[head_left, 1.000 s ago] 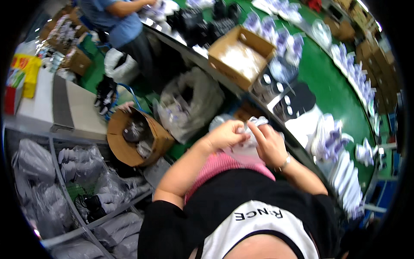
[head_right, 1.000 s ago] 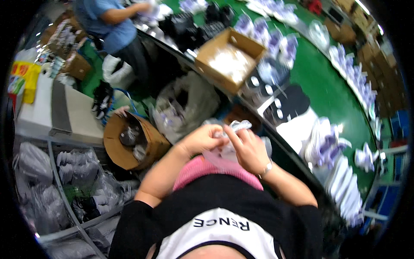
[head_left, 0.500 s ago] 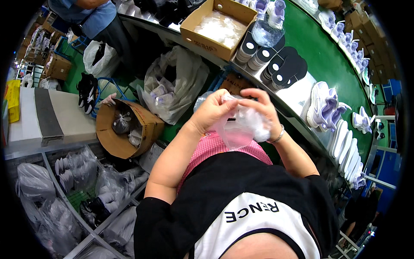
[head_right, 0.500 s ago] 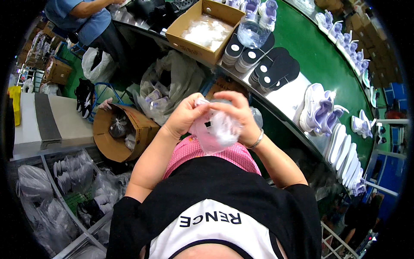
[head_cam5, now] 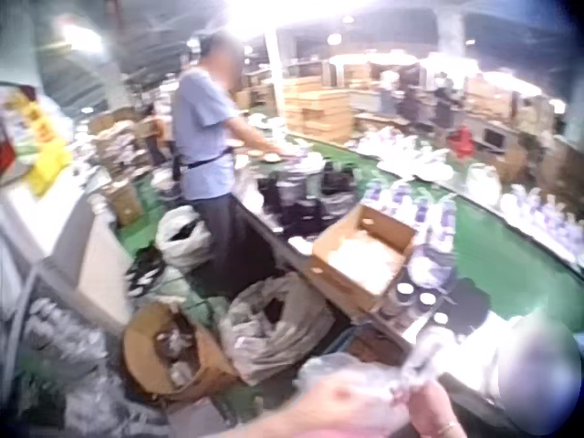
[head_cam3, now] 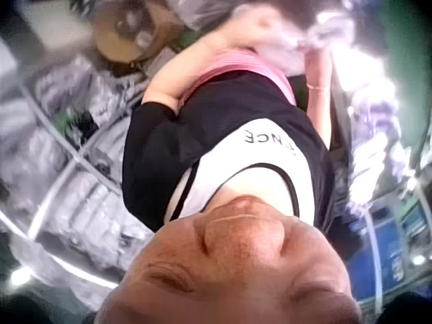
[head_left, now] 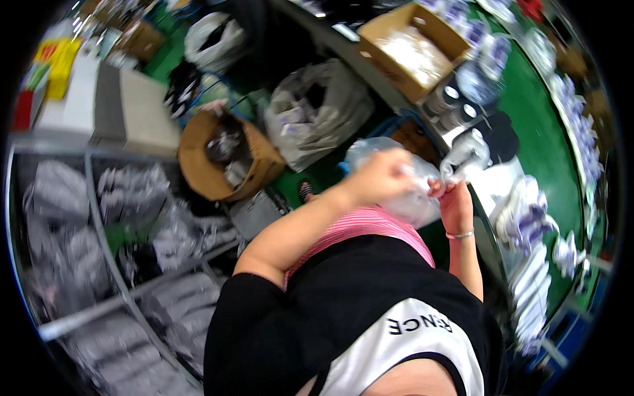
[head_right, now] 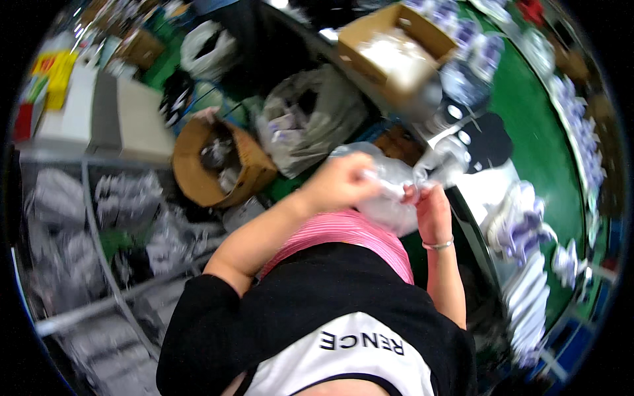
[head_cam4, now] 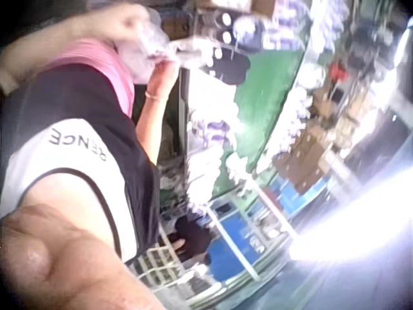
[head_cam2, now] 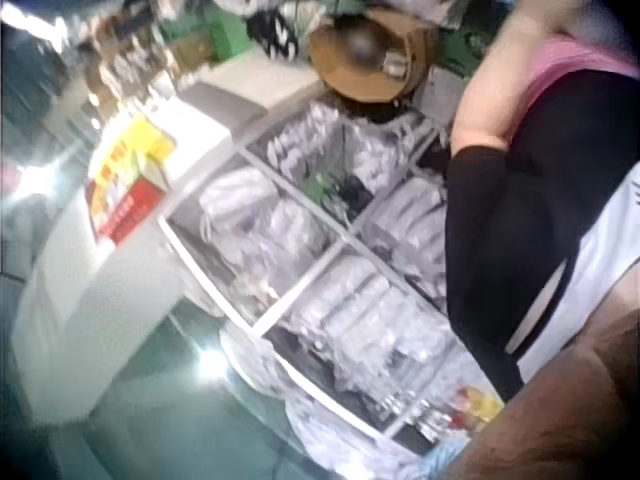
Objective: The person inserts white insoles into various shoes, including purple and black sneakers, on an assembly line. They move between a work table and a storage area to collect a plastic bag filled with insoles and then continue placing them into shoes one at a time.
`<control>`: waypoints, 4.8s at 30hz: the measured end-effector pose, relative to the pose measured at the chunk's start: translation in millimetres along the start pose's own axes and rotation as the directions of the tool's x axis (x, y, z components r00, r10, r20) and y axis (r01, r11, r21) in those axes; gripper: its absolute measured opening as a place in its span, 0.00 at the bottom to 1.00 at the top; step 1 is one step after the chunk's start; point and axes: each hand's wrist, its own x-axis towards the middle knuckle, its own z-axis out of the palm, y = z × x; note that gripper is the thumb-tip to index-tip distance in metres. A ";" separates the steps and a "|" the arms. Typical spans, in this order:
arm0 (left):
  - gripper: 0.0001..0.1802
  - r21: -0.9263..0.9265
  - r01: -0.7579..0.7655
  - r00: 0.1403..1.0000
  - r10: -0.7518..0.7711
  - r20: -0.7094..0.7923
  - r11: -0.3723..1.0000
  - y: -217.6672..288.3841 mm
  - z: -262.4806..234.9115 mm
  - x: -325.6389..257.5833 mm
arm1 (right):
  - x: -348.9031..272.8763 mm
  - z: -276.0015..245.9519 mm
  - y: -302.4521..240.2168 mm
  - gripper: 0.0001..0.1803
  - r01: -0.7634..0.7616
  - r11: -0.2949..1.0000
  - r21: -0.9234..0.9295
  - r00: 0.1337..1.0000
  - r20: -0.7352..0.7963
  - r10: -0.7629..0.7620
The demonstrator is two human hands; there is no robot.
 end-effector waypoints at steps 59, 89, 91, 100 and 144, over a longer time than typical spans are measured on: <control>0.19 -0.143 0.259 0.951 -0.226 0.213 0.955 -160.2 -8.6 -14.1 | 16.3 36.8 62.1 0.13 -0.549 0.564 -0.617 0.834 -0.450 0.319; 0.13 -0.014 0.332 0.938 -0.332 -0.104 0.943 -152.1 1.4 12.3 | 11.6 25.6 53.4 0.24 -0.096 0.335 -0.937 0.991 -0.121 -0.056; 0.13 -0.053 0.317 0.946 -0.320 -0.058 0.947 -150.6 3.8 14.9 | 17.5 31.0 66.0 0.36 -0.148 0.316 -0.937 0.984 -0.173 -0.050; 0.20 -0.234 0.293 0.705 -0.375 -0.602 0.927 -148.0 -108.2 -98.1 | 97.2 95.0 80.2 0.19 -0.238 0.341 -0.910 0.940 -0.127 0.317; 0.21 0.355 0.712 0.614 -0.293 -0.732 0.605 -22.6 -299.0 -302.6 | 118.0 86.2 274.8 0.17 -0.191 -0.094 -0.977 0.781 -0.209 0.589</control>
